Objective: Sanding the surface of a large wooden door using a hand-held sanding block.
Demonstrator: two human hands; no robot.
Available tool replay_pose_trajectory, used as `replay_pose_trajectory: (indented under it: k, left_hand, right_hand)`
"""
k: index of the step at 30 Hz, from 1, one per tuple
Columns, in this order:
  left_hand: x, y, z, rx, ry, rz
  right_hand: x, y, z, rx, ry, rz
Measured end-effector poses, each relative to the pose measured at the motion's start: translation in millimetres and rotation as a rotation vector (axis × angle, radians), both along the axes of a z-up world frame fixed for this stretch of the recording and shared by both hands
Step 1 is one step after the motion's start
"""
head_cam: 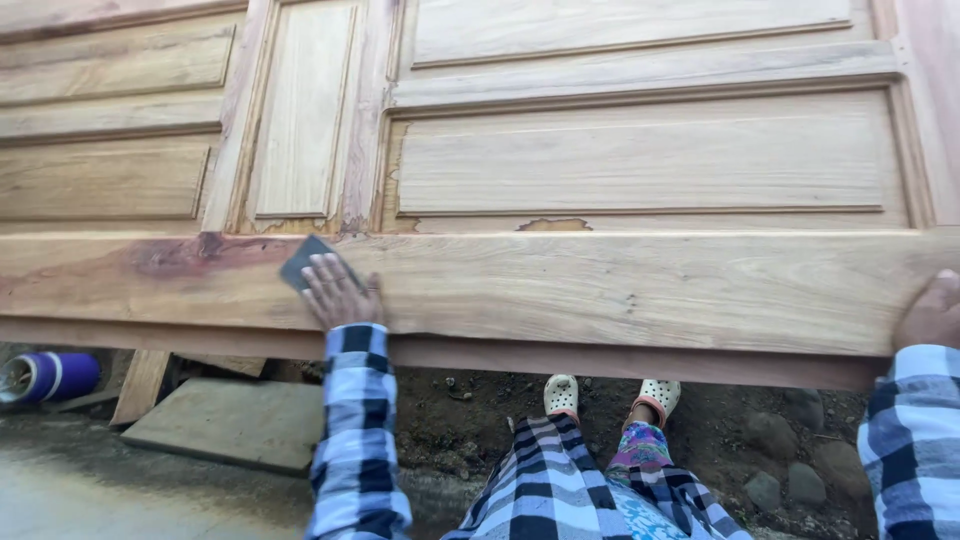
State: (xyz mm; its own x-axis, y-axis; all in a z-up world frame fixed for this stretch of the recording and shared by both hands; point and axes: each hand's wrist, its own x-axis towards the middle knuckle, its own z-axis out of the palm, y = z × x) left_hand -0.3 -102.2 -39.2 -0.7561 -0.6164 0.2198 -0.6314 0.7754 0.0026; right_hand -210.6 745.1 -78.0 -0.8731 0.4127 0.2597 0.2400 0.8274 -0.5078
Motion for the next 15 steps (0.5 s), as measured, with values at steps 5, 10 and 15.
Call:
replay_pose_trajectory:
  k: [5, 10, 15]
  left_hand:
    - [-52.2, 221.3, 46.2, 0.057, 0.028, -0.472]
    - [-67.2, 405.1, 115.7, 0.278, -0.446, -0.78]
    - [-64.9, 417.7, 106.7, 0.612, 0.224, -1.004]
  right_hand:
    - [46.4, -85.6, 111.3, 0.181, 0.088, -0.068]
    - [41.2, -92.4, 128.2, 0.336, 0.064, -0.08]
    - [65.0, -188.7, 202.3, 0.028, 0.076, 0.282]
